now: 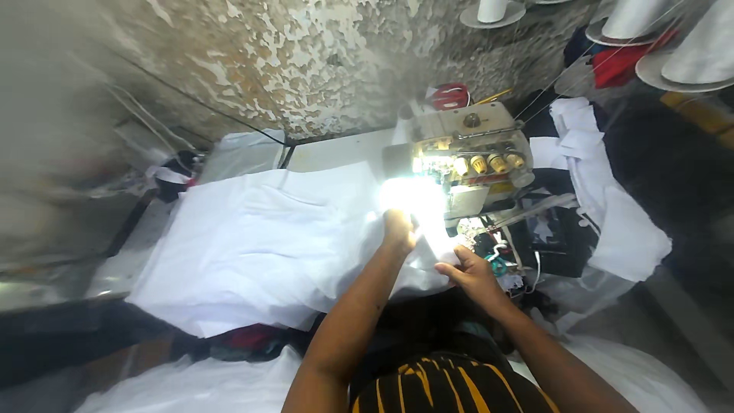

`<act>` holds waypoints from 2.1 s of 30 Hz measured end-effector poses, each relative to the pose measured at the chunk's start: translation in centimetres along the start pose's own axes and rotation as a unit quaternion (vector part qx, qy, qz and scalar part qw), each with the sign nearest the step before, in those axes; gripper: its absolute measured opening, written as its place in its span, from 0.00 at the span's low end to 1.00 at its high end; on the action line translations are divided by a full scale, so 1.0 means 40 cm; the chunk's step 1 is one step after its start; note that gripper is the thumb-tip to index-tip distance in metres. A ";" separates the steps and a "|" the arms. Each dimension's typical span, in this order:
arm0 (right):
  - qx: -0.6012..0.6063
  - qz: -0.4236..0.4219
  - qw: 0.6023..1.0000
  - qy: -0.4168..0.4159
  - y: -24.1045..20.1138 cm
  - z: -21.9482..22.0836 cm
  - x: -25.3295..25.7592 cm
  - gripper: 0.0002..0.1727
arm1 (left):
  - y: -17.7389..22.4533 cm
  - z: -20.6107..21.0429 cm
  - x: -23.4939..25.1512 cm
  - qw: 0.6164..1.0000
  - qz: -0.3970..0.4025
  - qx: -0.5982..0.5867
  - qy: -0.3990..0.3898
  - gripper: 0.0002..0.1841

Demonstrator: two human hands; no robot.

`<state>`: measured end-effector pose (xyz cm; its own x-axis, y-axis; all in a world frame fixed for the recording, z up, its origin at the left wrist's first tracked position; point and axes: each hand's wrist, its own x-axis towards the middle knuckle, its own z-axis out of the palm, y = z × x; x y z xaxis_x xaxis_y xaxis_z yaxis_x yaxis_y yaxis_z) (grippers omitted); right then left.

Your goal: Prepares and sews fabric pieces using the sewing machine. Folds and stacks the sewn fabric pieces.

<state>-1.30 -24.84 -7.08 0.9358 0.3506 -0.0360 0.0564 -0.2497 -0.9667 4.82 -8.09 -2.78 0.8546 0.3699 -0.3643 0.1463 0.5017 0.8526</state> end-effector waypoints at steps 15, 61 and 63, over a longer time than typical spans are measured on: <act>-0.032 -0.100 0.994 0.025 -0.028 0.029 -0.006 0.15 | 0.027 -0.074 -0.159 0.976 0.037 0.136 -0.166 0.06; -0.098 -0.131 0.972 -0.170 -0.241 0.005 0.000 0.14 | 0.225 -0.089 -0.304 0.449 0.200 0.693 -0.528 0.15; -0.113 -0.087 0.965 -0.220 -0.273 -0.012 0.009 0.14 | 0.345 -0.104 -0.280 0.442 0.213 0.743 -0.455 0.15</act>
<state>-1.42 -22.43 3.59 0.6694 0.7423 -0.0296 0.3208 -0.3247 -0.8897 -4.81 -2.08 11.51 0.7103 -0.6239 -0.3258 -0.5368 -0.7796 0.3227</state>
